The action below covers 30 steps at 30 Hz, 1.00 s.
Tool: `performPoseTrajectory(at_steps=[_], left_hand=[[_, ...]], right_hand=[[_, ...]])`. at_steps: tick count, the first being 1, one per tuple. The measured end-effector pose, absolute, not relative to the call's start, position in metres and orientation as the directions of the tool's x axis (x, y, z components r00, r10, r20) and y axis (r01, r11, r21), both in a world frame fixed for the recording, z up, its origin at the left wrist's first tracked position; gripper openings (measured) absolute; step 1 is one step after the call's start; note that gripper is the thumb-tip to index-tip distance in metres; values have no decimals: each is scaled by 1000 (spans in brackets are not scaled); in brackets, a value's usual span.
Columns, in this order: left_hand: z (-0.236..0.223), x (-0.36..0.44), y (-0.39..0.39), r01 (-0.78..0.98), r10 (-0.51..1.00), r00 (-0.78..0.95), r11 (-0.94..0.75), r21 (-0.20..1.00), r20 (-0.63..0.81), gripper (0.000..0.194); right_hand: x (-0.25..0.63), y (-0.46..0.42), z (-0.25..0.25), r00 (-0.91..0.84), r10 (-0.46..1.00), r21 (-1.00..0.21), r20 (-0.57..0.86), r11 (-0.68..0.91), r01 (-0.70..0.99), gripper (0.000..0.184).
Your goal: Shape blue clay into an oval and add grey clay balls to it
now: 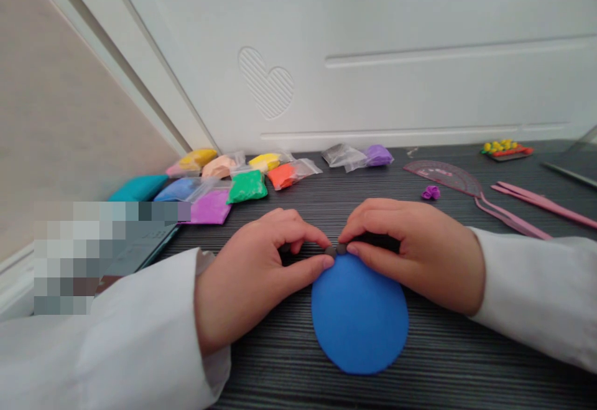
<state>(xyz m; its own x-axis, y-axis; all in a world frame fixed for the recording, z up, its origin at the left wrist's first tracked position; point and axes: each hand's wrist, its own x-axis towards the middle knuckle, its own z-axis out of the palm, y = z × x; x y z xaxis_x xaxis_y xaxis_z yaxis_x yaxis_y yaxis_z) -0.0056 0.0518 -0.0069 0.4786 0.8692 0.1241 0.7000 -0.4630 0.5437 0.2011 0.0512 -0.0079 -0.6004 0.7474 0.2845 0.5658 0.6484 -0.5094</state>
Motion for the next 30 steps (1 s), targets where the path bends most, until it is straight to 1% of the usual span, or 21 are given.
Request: performPoseTrajectory(at_steps=[11, 21, 30], left_hand=[[-6, -6, 52, 709, 871, 478, -458, 536, 112, 11], [-5, -5, 51, 711, 871, 478, -459, 532, 112, 12], [-5, -5, 51, 703, 866, 485, -468, 536, 120, 12]], right_hand=[[200, 51, -6, -591, 759, -499, 273, 637, 588, 17], [201, 53, -10, -602, 735, -498, 310, 666, 556, 17], [201, 54, -11, -608, 730, -514, 311, 668, 538, 15]])
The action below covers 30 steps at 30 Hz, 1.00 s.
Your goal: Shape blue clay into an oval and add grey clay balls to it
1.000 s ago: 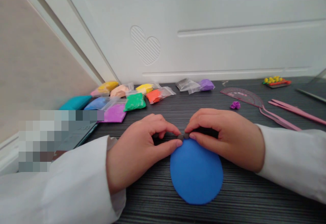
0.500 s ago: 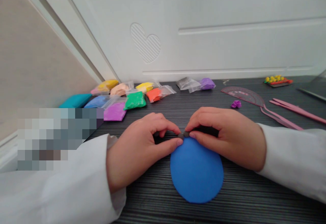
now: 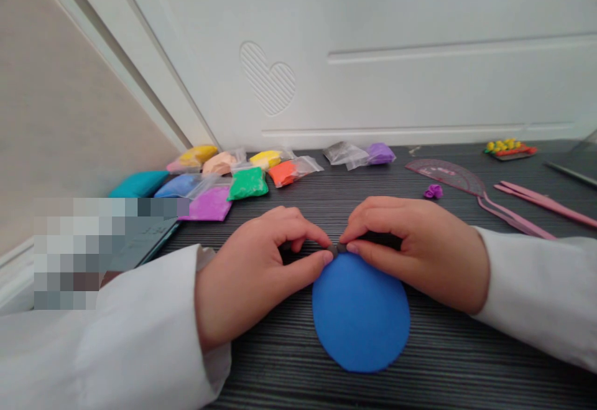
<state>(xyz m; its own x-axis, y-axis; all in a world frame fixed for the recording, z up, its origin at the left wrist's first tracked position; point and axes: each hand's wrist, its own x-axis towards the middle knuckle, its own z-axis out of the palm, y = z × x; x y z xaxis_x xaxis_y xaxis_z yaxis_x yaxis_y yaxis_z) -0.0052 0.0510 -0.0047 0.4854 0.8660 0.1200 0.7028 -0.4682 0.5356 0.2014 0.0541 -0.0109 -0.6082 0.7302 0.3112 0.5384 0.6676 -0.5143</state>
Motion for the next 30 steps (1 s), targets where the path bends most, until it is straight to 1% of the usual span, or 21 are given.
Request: performPoseTrajectory(at_steps=[5, 10, 15, 22, 30], left_hand=[[-3, -5, 50, 710, 875, 470, -452, 540, 115, 12], [-2, -4, 48, 722, 886, 452, -432, 540, 105, 15], [-3, -1, 48, 725, 881, 455, -451, 521, 130, 16], [-1, 2, 47, 741, 875, 468, -466, 484, 126, 12], [0, 0, 44, 731, 900, 408, -423, 535, 155, 16]], right_hand=[[201, 54, -12, -610, 723, -516, 325, 676, 526, 16], [199, 51, -7, -551, 781, -534, 294, 612, 583, 17], [199, 51, -8, -570, 772, -533, 283, 620, 575, 13], [197, 53, -8, -581, 762, -520, 285, 632, 574, 12], [199, 51, -9, -540, 781, -542, 313, 614, 573, 14]])
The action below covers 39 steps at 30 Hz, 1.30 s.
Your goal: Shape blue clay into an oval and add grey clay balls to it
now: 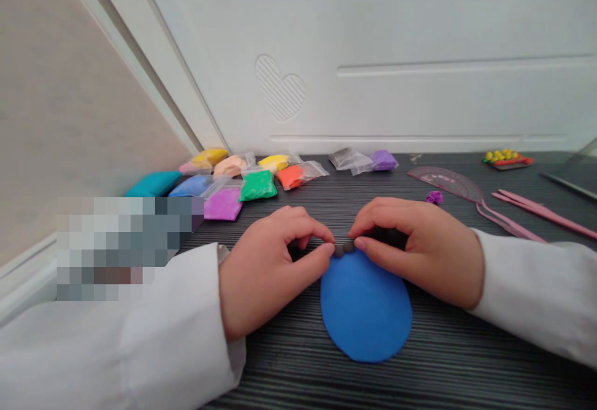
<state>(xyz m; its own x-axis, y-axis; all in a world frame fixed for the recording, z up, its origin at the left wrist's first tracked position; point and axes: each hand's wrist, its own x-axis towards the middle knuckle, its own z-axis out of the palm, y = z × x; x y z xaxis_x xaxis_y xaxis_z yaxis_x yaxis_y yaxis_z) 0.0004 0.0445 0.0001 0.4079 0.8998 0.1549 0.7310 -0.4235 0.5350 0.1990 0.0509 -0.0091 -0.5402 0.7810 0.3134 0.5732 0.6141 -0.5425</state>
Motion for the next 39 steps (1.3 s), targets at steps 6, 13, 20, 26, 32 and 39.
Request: performPoseTrajectory(at_steps=[6, 13, 20, 26, 32, 39], left_hand=[[-3, -2, 47, 720, 888, 436, -443, 535, 149, 15], [-2, -3, 47, 715, 890, 435, -435, 547, 138, 14], [-2, -2, 46, 728, 905, 400, -411, 548, 147, 13], [-3, -2, 47, 725, 896, 425, -422, 545, 129, 14], [0, -4, 46, 629, 941, 308, -312, 712, 141, 32], [-6, -8, 51, 511, 961, 254, -233, 827, 113, 39]], right_hand=[[200, 52, -10, -565, 764, -548, 311, 630, 551, 14], [201, 53, -10, -572, 759, -542, 311, 636, 549, 14], [200, 53, -11, -550, 772, -557, 318, 621, 551, 13], [200, 53, -11, -568, 763, -545, 309, 631, 551, 12], [200, 53, -10, -507, 805, -566, 307, 583, 583, 11], [200, 53, -11, -480, 805, -591, 348, 586, 555, 11]])
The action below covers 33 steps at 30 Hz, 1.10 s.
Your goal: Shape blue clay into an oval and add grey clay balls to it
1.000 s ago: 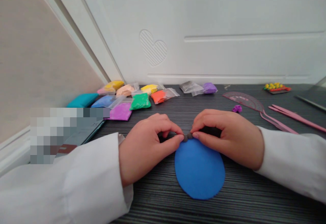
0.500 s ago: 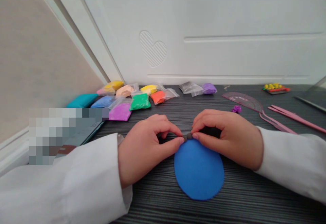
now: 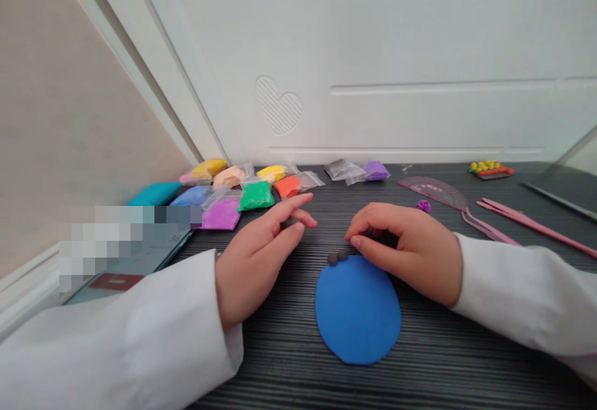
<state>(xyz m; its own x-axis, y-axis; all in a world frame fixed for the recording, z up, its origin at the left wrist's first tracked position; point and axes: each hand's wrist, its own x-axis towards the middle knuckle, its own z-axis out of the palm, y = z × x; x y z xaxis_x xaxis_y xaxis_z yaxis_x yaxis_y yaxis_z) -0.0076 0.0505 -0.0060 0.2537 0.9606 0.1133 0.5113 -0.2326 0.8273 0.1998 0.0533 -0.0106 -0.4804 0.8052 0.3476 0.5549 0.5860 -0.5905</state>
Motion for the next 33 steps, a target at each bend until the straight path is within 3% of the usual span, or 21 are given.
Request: performPoseTrajectory(at_steps=[5, 10, 21, 27, 33], left_hand=[[-7, -7, 58, 324, 959, 267, -179, 929, 92, 40], [-9, -5, 69, 160, 965, 242, -140, 977, 99, 17], [-14, 1, 91, 148, 957, 254, -182, 972, 140, 24], [-19, 18, 115, 88, 934, 334, -163, 983, 125, 28], [-19, 33, 124, 37, 901, 426, -114, 993, 88, 32]], right_hand=[[199, 55, -10, -409, 840, -643, 356, 538, 545, 12], [199, 58, -12, -329, 884, -705, 331, 464, 536, 13], [204, 79, -21, -225, 948, -846, 227, 306, 436, 16], [205, 86, -25, -204, 945, -828, 254, 322, 459, 29], [207, 87, -25, -195, 883, -683, 427, 457, 570, 28]])
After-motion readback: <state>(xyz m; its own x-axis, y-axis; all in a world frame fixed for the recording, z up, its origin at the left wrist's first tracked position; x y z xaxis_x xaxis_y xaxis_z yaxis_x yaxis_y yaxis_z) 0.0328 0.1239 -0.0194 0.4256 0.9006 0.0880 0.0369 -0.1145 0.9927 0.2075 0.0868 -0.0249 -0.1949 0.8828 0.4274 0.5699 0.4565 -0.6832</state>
